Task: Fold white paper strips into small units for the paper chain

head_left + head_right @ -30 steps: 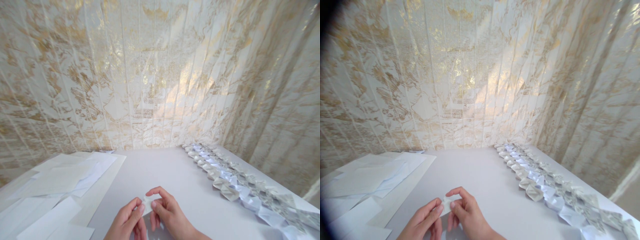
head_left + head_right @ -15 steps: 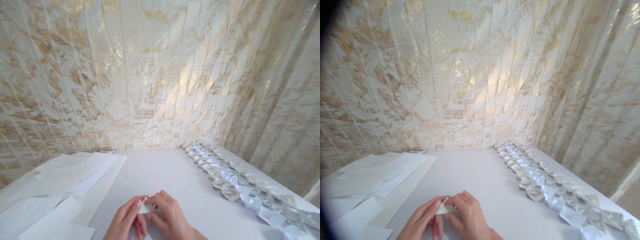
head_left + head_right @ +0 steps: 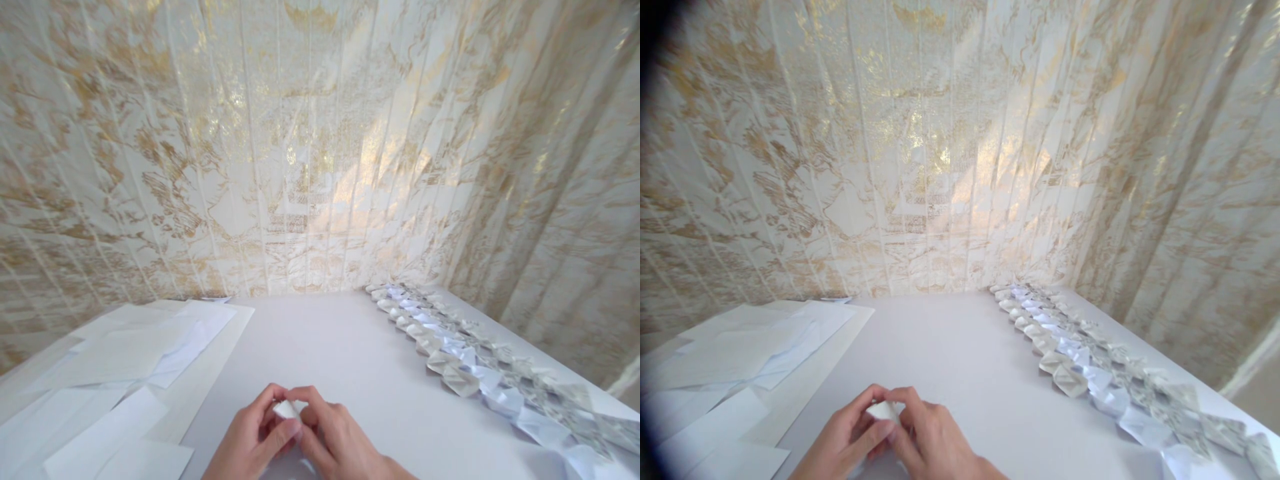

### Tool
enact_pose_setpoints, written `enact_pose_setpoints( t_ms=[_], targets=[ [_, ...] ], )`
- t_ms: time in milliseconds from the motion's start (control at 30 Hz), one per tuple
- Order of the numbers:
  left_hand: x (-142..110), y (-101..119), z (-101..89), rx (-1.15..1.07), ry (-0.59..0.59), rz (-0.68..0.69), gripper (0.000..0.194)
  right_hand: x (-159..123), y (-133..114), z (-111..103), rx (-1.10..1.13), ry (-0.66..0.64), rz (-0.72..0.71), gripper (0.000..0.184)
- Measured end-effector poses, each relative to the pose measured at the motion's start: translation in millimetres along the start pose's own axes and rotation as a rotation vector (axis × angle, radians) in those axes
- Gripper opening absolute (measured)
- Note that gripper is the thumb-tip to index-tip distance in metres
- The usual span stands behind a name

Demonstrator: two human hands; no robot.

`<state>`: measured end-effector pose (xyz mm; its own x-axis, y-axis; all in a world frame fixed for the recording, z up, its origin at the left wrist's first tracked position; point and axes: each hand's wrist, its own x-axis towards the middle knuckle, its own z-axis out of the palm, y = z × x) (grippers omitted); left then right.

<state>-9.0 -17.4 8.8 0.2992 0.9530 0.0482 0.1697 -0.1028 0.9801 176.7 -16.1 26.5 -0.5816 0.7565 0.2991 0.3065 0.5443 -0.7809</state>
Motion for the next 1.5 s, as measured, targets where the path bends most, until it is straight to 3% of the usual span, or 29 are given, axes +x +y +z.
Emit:
enact_pose_setpoints(
  t_ms=[133,333,500,667,800,900,1033,1300,1500],
  targets=[
    [3,1,-6.1,0.109,-0.037,0.042,0.047,2,-3,-5,-0.117,0.065,-0.057,0.029],
    [6,3,-10.7,0.114,-0.123,0.092,0.047,4,4,-1,0.033,0.100,-0.020,0.028],
    [3,10,-9.4,0.165,-0.091,0.061,0.048,2,4,3,0.195,0.074,0.047,0.035],
    [2,16,-7.2,0.153,-0.046,0.005,0.038,2,-2,-1,0.095,0.121,0.035,0.041],
    [2,11,-2.5,-0.084,-0.038,-0.022,0.037,2,-3,-2,0.090,0.163,-0.045,0.045],
    [3,5,0.3,-0.299,0.000,-0.022,0.042,2,0,-1,0.145,0.221,-0.024,0.042],
    [4,1,2.0,-0.426,0.030,-0.020,0.042,4,3,-1,0.193,0.277,-0.004,0.036],
    [2,-3,8.7,-0.271,0.196,0.025,0.048,5,2,-1,0.208,0.241,-0.118,0.039],
    [2,-11,5.1,-0.088,0.056,0.050,0.041,4,6,4,0.310,0.241,0.090,0.016]
  ],
)
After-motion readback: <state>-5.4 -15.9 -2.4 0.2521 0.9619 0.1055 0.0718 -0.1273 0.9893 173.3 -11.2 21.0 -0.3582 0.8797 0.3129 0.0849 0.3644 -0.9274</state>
